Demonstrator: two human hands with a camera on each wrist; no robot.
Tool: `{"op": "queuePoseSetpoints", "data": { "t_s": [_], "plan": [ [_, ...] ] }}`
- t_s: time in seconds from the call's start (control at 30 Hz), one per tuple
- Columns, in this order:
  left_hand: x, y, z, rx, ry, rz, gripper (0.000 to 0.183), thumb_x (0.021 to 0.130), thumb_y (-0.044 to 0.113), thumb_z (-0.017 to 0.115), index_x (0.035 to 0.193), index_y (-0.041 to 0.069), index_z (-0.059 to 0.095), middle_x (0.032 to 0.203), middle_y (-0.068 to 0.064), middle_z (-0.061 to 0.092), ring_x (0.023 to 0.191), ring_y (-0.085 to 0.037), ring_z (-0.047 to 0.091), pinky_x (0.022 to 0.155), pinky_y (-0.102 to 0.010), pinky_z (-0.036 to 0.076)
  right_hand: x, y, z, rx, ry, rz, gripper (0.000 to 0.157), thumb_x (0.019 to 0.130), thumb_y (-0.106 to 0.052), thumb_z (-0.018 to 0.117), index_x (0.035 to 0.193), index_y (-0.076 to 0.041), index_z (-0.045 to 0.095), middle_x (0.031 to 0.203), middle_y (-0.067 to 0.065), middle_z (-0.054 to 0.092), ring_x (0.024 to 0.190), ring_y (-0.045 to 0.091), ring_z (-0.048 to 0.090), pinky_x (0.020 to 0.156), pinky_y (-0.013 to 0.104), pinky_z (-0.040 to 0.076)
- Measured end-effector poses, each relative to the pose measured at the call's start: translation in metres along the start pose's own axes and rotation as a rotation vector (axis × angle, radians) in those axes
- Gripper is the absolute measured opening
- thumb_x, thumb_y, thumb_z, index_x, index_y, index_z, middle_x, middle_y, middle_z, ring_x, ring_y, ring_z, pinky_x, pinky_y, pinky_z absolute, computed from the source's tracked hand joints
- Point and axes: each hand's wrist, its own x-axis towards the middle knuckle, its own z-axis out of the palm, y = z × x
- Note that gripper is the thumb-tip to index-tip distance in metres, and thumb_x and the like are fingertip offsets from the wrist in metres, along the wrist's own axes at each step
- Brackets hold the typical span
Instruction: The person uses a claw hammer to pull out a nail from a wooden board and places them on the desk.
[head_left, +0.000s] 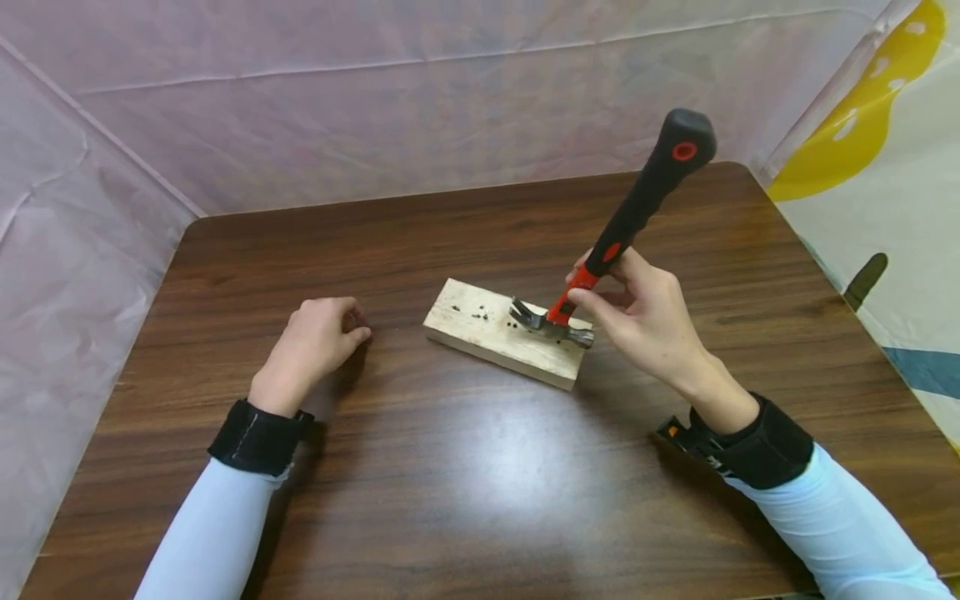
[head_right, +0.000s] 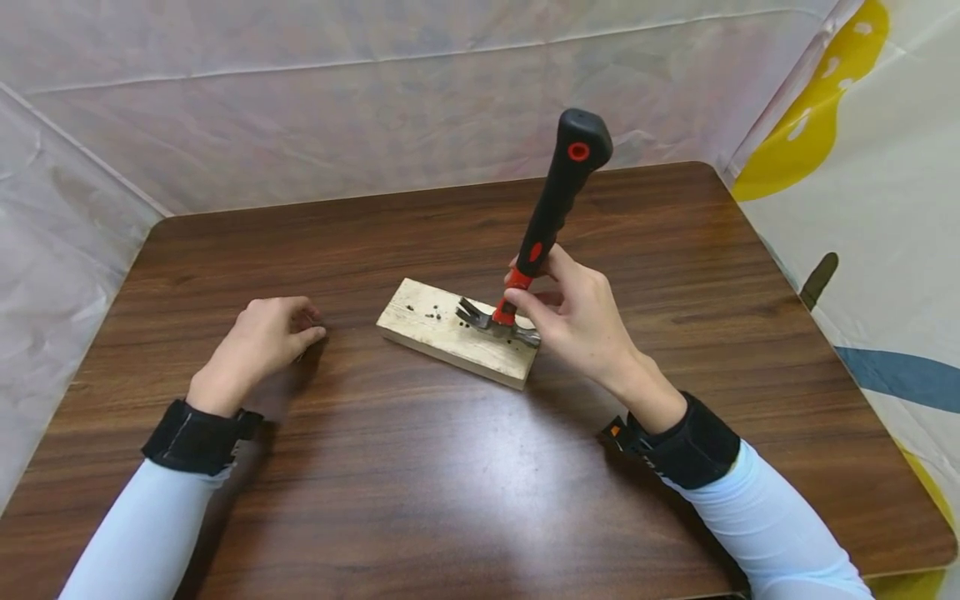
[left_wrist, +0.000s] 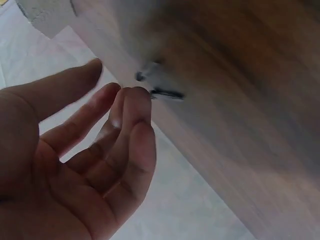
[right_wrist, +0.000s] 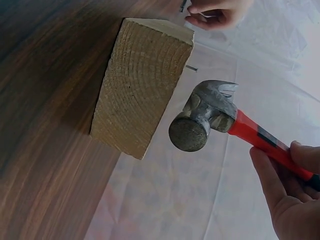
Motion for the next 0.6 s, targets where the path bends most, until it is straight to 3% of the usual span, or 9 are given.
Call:
{"op": "queuePoseSetpoints", "data": {
  "t_s": [0.17, 0.6],
  "plan": [
    [0.001, 0.01, 0.002, -0.011, 0.016, 0.06, 0.024, 0.095, 0.022, 0.067, 0.11, 0.003, 0.068, 0.097, -0.01, 0.065, 0.087, -0.026, 0.063, 0.072, -0.039, 0.048, -0.001, 0.0, -0.001, -0.003, 0.003, 0.0, 0.032, 0.081, 0.015, 0.071, 0.109, 0.004, 0.06, 0.101, 0.006, 0.067, 0.092, 0.012, 0.066, 0.069, 0.031, 0.055],
    [0.011, 0.032, 0.004, -0.058, -0.015, 0.196, 0.036, 0.095, 0.025, 0.068, 0.121, 0.001, 0.063, 0.108, -0.011, 0.062, 0.097, -0.026, 0.06, 0.08, -0.038, 0.046, -0.003, 0.003, -0.003, -0.013, -0.011, 0.0, 0.032, 0.081, 0.015, 0.072, 0.109, 0.004, 0.061, 0.1, 0.006, 0.068, 0.09, 0.012, 0.066, 0.069, 0.029, 0.054]
  ]
}}
